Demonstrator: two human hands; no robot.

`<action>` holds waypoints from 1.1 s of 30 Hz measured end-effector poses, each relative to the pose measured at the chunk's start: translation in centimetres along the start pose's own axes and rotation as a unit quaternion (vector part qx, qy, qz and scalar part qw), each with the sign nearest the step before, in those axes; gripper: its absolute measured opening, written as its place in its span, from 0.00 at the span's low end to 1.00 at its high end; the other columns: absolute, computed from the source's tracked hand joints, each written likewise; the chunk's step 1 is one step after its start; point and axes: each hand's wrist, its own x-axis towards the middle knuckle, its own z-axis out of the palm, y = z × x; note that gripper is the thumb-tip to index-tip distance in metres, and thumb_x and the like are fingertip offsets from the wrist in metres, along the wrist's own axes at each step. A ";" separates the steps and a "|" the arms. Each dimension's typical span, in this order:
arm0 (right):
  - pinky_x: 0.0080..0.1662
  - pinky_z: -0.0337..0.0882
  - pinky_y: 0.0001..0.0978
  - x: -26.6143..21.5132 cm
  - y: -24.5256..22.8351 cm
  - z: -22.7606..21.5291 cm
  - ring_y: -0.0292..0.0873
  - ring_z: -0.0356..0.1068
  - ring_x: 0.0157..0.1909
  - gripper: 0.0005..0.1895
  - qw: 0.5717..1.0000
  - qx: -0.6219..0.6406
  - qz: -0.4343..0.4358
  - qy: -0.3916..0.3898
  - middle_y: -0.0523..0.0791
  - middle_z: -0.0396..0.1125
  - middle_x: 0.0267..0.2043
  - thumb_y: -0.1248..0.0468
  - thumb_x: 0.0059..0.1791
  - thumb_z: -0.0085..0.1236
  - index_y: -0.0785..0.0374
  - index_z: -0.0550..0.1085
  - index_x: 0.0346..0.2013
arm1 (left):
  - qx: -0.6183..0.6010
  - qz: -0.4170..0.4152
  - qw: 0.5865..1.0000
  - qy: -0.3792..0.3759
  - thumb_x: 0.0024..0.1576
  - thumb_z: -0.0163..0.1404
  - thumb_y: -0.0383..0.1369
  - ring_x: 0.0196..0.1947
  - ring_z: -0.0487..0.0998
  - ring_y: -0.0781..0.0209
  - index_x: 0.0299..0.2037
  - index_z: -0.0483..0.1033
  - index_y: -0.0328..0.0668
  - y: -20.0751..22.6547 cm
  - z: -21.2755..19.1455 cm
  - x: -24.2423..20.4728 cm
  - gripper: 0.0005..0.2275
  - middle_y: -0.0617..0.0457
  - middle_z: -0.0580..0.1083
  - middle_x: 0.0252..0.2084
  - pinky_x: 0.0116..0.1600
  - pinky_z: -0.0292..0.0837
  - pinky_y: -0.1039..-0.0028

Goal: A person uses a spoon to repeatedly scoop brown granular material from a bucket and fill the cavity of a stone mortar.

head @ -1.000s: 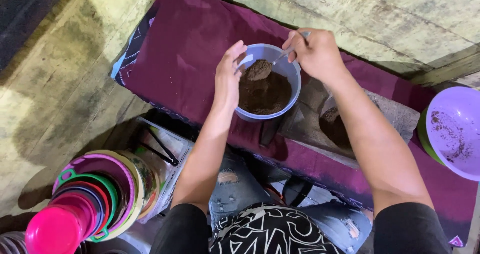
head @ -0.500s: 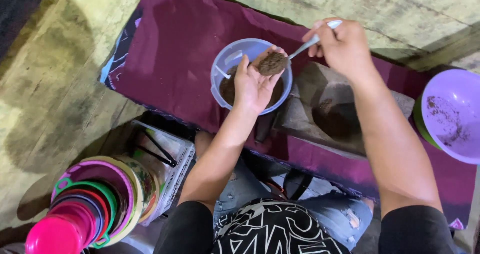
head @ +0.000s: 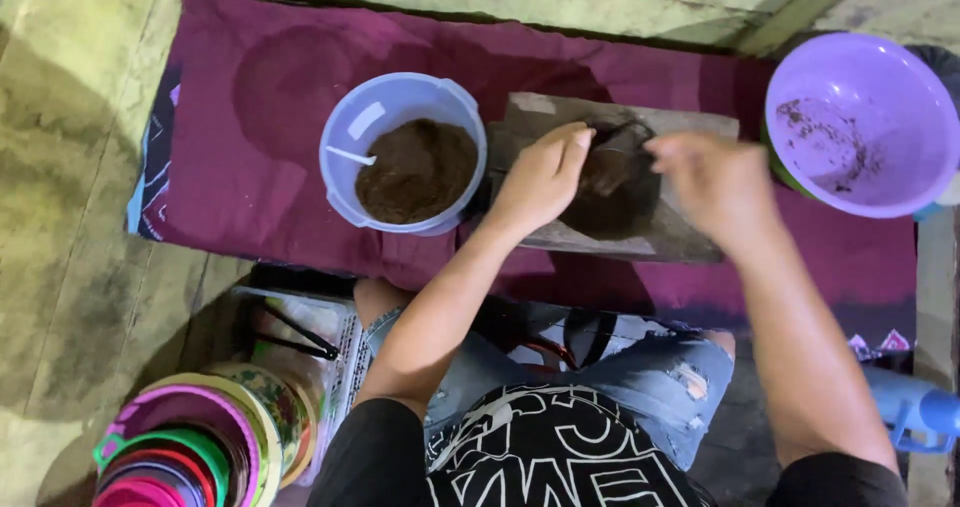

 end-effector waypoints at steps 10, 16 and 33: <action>0.46 0.78 0.43 -0.4 0.7 4.7 0.57 0.77 0.43 0.06 0.986 0.012 -0.139 -0.091 0.55 0.76 0.36 0.73 0.52 0.60 0.69 0.82 0.42 | 0.002 0.072 0.997 0.023 0.66 0.45 0.34 0.53 0.81 0.44 0.53 0.79 0.45 -1.1 -1.2 -0.5 0.11 0.46 0.79 0.49 0.56 0.81 0.60; 0.47 0.77 0.36 -1.5 3.6 2.7 0.49 0.77 0.45 0.11 0.966 -0.143 -0.203 -0.068 0.48 0.76 0.38 0.67 0.59 0.50 0.61 0.81 0.49 | 0.010 0.056 0.998 0.018 0.66 0.45 0.35 0.51 0.82 0.45 0.51 0.79 0.46 -1.2 -0.9 -0.7 0.11 0.47 0.79 0.46 0.56 0.81 0.61; 0.43 0.76 0.37 -1.5 -1.3 2.0 0.51 0.77 0.44 0.06 0.991 -0.082 -0.108 0.019 0.46 0.74 0.38 0.65 0.58 0.55 0.60 0.79 0.47 | -0.022 0.039 0.996 0.075 0.63 0.45 0.33 0.47 0.83 0.41 0.45 0.81 0.44 -0.5 -1.1 -0.4 0.10 0.44 0.81 0.41 0.53 0.82 0.58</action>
